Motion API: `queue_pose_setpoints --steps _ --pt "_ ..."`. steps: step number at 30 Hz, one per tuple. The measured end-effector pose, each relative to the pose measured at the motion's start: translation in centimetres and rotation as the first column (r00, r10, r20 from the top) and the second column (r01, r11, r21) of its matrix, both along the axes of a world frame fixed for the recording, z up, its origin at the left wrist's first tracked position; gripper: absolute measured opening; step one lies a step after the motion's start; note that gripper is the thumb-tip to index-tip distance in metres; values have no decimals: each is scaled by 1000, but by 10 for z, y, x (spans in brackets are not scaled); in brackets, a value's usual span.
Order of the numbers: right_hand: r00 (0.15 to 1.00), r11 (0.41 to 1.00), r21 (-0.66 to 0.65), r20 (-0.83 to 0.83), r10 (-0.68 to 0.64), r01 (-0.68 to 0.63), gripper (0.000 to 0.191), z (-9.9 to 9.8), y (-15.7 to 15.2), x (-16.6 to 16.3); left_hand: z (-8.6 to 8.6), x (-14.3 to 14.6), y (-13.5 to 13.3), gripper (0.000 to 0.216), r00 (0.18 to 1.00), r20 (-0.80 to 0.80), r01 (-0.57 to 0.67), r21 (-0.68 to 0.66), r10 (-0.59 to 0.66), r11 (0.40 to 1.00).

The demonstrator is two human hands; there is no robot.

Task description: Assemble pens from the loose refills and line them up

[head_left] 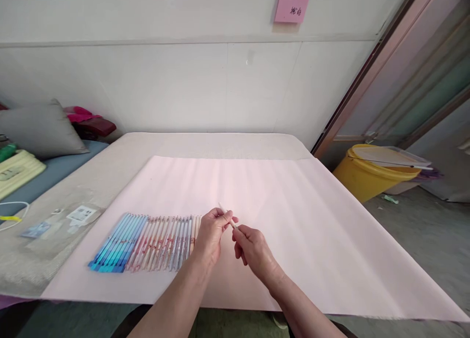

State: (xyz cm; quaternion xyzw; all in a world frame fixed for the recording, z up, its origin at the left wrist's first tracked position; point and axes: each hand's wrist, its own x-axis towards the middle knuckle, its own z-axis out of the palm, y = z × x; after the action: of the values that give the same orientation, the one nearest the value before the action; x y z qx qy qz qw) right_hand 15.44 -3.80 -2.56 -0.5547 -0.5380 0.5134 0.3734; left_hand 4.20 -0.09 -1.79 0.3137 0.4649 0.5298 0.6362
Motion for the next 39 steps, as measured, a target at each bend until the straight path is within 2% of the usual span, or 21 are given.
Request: queue_pose_setpoints --steps 3,5,8,11,14,16,18,20,23,26,31,36,39 --pt "937 969 225 307 -169 101 23 -5 -1 -5 -5 0 0 23 988 -140 -65 5 65 998" --pt "932 970 228 328 -156 83 26 -6 1 -5 -4 -1 0 21 993 -110 -46 -7 46 999" --pt "989 999 53 149 -4 -4 32 -1 5 1 2 -5 0 20 996 81 48 -11 -47 999" --pt "983 987 -122 -164 85 -106 32 7 7 9 8 -10 0 21 978 186 93 2 -92 996" --pt "843 934 -257 -533 77 -248 39 11 6 12 12 -12 1 19 969 225 106 7 -105 994" --pt "752 903 -295 -658 46 -313 38 12 5 11 12 -12 1 18 967 228 114 8 -112 993" --pt "752 908 -284 -658 49 -308 34 10 5 9 9 -11 2 18 977 193 87 8 -87 996" --pt "828 942 -231 -556 77 -242 29 9 4 7 5 -12 3 21 990 138 24 7 -24 1000" --pt "945 985 -123 -317 79 -124 20 6 4 4 1 -12 3 25 997 65 -47 8 46 999" --pt "972 993 -88 -229 57 -79 16 6 4 4 4 -12 3 18 997 74 -9 12 8 1000" --pt "946 989 -113 -319 54 -95 18 7 5 9 12 -13 2 25 971 209 114 20 -116 993" --pt "808 951 -261 -589 -21 -166 30 6 8 11 5 -15 5 22 969 234 76 3 -75 997" --pt "760 947 -274 -647 -52 -169 28 7 10 12 3 -15 8 20 967 251 34 -7 -31 999"
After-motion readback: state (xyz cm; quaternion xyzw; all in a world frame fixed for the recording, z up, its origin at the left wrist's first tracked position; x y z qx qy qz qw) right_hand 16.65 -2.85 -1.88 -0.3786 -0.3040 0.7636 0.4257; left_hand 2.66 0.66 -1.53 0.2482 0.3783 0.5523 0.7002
